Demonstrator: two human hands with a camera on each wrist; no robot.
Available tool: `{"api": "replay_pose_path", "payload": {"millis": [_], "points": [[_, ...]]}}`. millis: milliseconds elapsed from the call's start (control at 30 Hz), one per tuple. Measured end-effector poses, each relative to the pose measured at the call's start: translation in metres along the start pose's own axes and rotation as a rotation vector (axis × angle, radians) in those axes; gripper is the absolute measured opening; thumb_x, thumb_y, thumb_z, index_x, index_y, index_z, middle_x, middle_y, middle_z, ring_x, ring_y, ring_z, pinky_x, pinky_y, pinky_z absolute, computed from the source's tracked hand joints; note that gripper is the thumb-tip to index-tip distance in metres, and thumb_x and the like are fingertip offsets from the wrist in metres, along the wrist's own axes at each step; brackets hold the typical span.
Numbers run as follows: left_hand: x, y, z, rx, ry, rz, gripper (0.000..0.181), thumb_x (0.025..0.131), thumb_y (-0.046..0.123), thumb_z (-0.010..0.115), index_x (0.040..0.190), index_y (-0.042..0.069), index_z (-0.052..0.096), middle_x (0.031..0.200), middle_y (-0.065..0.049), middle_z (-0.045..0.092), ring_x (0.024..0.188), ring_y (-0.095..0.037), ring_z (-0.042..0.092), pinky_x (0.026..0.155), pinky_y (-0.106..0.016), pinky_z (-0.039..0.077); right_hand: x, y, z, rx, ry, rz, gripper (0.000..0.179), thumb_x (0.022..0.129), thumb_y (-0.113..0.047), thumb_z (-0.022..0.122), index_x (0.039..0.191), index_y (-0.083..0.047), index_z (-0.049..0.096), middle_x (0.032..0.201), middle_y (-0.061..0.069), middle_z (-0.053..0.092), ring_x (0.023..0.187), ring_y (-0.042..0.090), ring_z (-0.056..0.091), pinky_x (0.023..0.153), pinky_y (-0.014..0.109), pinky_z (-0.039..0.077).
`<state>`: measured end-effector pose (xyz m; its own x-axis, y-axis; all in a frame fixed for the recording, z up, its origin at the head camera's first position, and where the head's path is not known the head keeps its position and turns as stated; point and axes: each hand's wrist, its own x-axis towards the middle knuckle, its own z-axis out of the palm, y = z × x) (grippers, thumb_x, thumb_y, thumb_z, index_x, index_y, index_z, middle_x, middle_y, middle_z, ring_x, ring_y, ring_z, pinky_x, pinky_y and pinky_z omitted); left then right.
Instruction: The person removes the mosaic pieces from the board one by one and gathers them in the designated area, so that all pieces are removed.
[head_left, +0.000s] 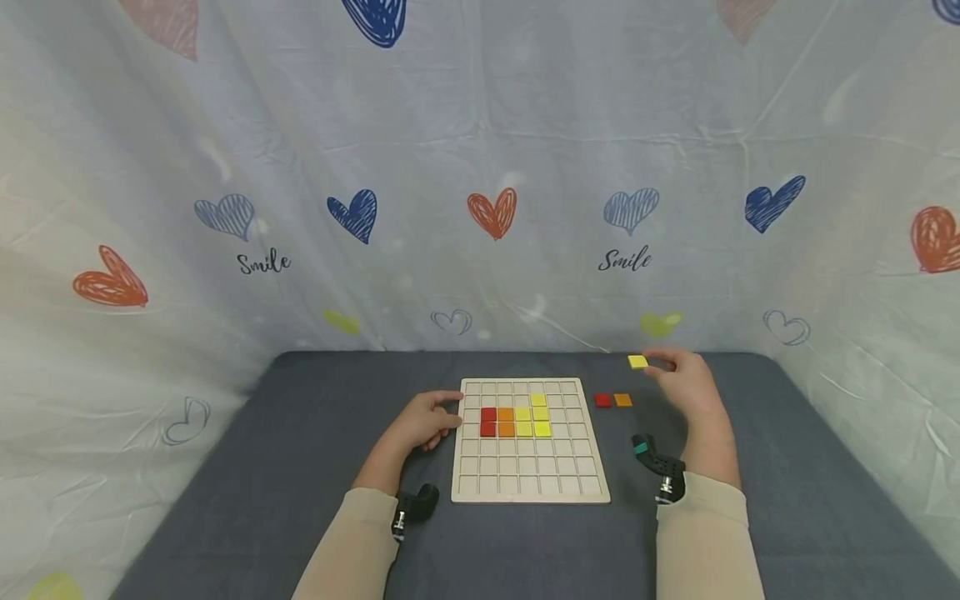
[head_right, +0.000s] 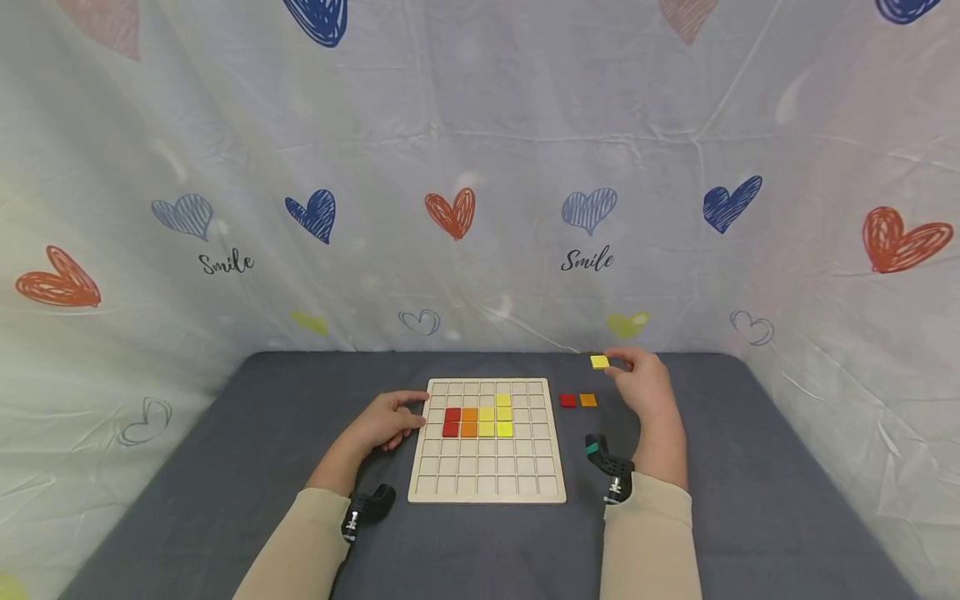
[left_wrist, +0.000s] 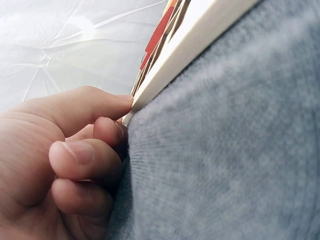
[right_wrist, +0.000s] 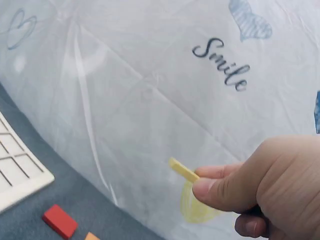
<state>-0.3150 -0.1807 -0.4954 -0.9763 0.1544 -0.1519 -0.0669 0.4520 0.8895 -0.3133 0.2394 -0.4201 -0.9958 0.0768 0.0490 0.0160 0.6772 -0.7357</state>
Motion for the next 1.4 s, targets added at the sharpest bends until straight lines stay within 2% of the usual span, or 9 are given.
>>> {"api": "replay_pose_path", "payload": {"millis": [267, 433, 567, 767, 1067, 1267, 1333, 1400], "points": [[0.001, -0.001, -0.001, -0.002, -0.015, 0.017, 0.053, 0.092, 0.010, 0.074, 0.143, 0.007, 0.059, 0.058, -0.004, 0.056, 0.036, -0.013, 0.041, 0.039, -0.029, 0.036, 0.003, 0.027, 0.006, -0.066, 0.004, 0.106, 0.038, 0.103, -0.009, 0.061, 0.138, 0.005, 0.059, 0.146, 0.037, 0.042, 0.131, 0.056, 0.041, 0.103, 0.067, 0.037], [0.000, -0.001, -0.001, -0.003, -0.016, 0.018, 0.053, 0.093, 0.010, 0.075, 0.144, 0.008, 0.059, 0.058, -0.004, 0.056, 0.037, -0.013, 0.041, 0.039, -0.029, 0.036, 0.005, 0.043, 0.012, -0.059, -0.043, 0.159, 0.039, 0.103, -0.009, 0.058, 0.139, 0.006, 0.057, 0.145, 0.037, 0.042, 0.130, 0.055, 0.043, 0.104, 0.066, 0.038], [0.000, -0.001, -0.002, -0.002, -0.009, 0.013, 0.053, 0.092, 0.010, 0.075, 0.143, 0.009, 0.060, 0.058, -0.004, 0.056, 0.036, -0.014, 0.041, 0.039, -0.029, 0.036, 0.008, 0.051, 0.016, -0.069, -0.080, 0.171, 0.040, 0.102, -0.009, 0.059, 0.139, 0.007, 0.057, 0.145, 0.037, 0.042, 0.131, 0.055, 0.043, 0.104, 0.065, 0.038], [-0.001, 0.000, -0.001, 0.007, 0.000, 0.010, 0.052, 0.093, 0.011, 0.074, 0.143, 0.009, 0.060, 0.058, -0.005, 0.056, 0.037, -0.013, 0.041, 0.039, -0.029, 0.035, 0.010, 0.057, 0.024, -0.090, -0.066, 0.181, 0.037, 0.099, -0.004, 0.061, 0.134, 0.009, 0.060, 0.141, 0.037, 0.048, 0.126, 0.053, 0.048, 0.101, 0.062, 0.041], [0.000, 0.000, -0.001, 0.012, 0.004, 0.007, 0.053, 0.093, 0.011, 0.075, 0.143, 0.011, 0.060, 0.059, -0.004, 0.056, 0.037, -0.013, 0.041, 0.039, -0.029, 0.036, 0.009, 0.056, 0.020, -0.083, -0.046, 0.136, 0.041, 0.099, -0.006, 0.062, 0.137, 0.008, 0.058, 0.139, 0.037, 0.048, 0.123, 0.053, 0.050, 0.099, 0.063, 0.042], [0.001, -0.002, -0.001, 0.013, 0.001, 0.012, 0.052, 0.093, 0.012, 0.075, 0.143, 0.011, 0.060, 0.059, -0.004, 0.056, 0.037, -0.013, 0.041, 0.040, -0.029, 0.036, 0.006, 0.043, 0.011, -0.001, -0.060, 0.085, 0.047, 0.105, -0.013, 0.059, 0.147, 0.004, 0.050, 0.151, 0.037, 0.036, 0.137, 0.056, 0.035, 0.106, 0.067, 0.034], [0.001, -0.002, -0.001, 0.014, 0.001, 0.012, 0.052, 0.093, 0.012, 0.075, 0.143, 0.011, 0.060, 0.059, -0.004, 0.056, 0.037, -0.013, 0.041, 0.039, -0.029, 0.036, 0.004, 0.035, 0.009, 0.022, -0.058, 0.064, 0.048, 0.105, -0.015, 0.058, 0.149, 0.003, 0.049, 0.139, 0.039, 0.042, 0.127, 0.055, 0.043, 0.101, 0.064, 0.039], [0.002, -0.003, -0.001, 0.014, 0.002, 0.010, 0.052, 0.093, 0.012, 0.075, 0.143, 0.011, 0.061, 0.059, -0.004, 0.056, 0.037, -0.013, 0.041, 0.040, -0.029, 0.036, 0.004, 0.027, 0.008, 0.012, -0.039, 0.032, 0.048, 0.105, -0.016, 0.059, 0.149, 0.002, 0.049, 0.123, 0.034, 0.047, 0.110, 0.047, 0.048, 0.090, 0.058, 0.042]]}}
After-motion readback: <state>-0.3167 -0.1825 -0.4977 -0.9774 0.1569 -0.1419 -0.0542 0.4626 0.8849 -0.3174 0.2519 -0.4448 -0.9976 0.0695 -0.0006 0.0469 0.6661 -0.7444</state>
